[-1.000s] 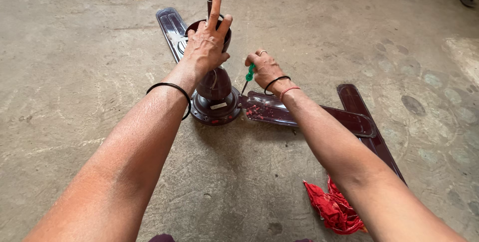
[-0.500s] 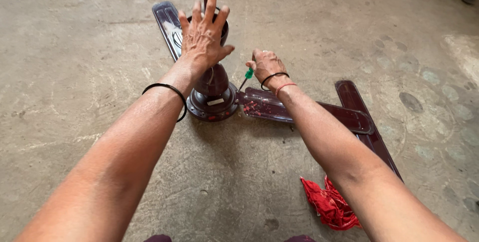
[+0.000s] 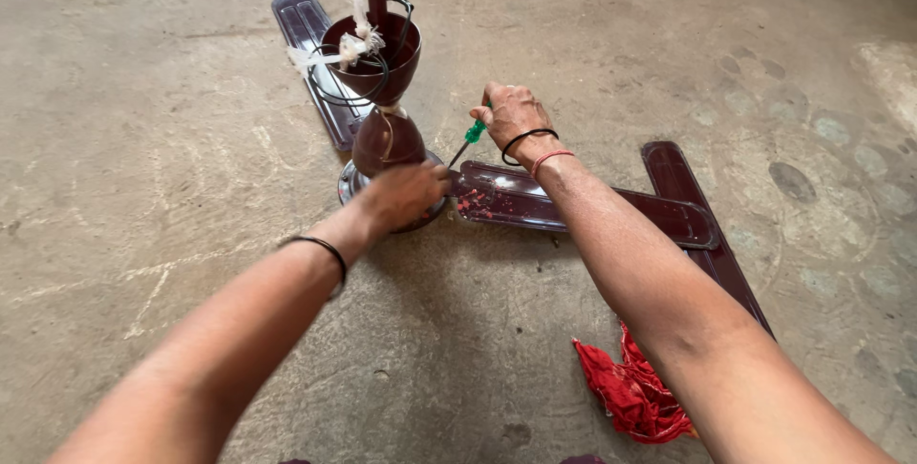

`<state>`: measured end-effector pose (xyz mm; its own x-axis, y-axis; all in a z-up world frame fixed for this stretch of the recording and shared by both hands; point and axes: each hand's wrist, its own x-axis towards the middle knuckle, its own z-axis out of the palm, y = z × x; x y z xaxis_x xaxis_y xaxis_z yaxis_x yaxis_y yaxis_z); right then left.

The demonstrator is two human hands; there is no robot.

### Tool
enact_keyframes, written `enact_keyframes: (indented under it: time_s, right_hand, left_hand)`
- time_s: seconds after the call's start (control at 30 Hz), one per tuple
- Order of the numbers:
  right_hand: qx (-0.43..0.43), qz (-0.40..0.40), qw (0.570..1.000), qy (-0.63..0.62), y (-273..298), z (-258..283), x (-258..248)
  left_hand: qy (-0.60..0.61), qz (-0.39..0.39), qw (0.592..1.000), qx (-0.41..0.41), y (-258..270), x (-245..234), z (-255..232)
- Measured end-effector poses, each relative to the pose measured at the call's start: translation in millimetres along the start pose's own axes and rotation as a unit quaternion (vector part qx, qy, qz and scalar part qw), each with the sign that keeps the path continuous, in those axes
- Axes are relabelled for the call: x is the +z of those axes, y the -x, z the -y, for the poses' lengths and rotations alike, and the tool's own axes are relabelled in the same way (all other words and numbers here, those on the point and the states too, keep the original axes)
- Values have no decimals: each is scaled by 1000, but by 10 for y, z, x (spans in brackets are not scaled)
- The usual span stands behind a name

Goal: The person attaches a fan blade to the motor housing using a screwdriver and screws, then wipes the blade with a cloth before securing it.

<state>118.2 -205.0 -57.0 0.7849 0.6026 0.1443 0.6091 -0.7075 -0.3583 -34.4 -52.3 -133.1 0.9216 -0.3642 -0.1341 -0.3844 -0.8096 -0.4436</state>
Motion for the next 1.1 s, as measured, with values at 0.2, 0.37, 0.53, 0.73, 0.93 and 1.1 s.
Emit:
enact_keyframes:
  time_s: [0.2,0.37,0.53,0.73,0.93,1.1]
  right_hand:
    - [-47,-6,999,6,-56,23,28]
    - [-89,-29,995,43,-104,19,115]
    - [-69,-32,997,-27,-143,-41,137]
    - [-12,-25,997,-66,-251,-249,85]
    - [24,-40,994,-98,-270,-527,52]
    - [69,-54,983,-158,-171,-714,-2]
  left_hand:
    - [108,-86,987,-88,-357,915,-344]
    - [148,-111,976,-117,-574,1164,-367]
    - [272,-45,952,-135,-517,935,-325]
    - [334,-49,932,-135,-457,679,-227]
    - [375,-26,915,-144,-409,636,-166]
    - [386,-34,913,-130,-350,636,-125]
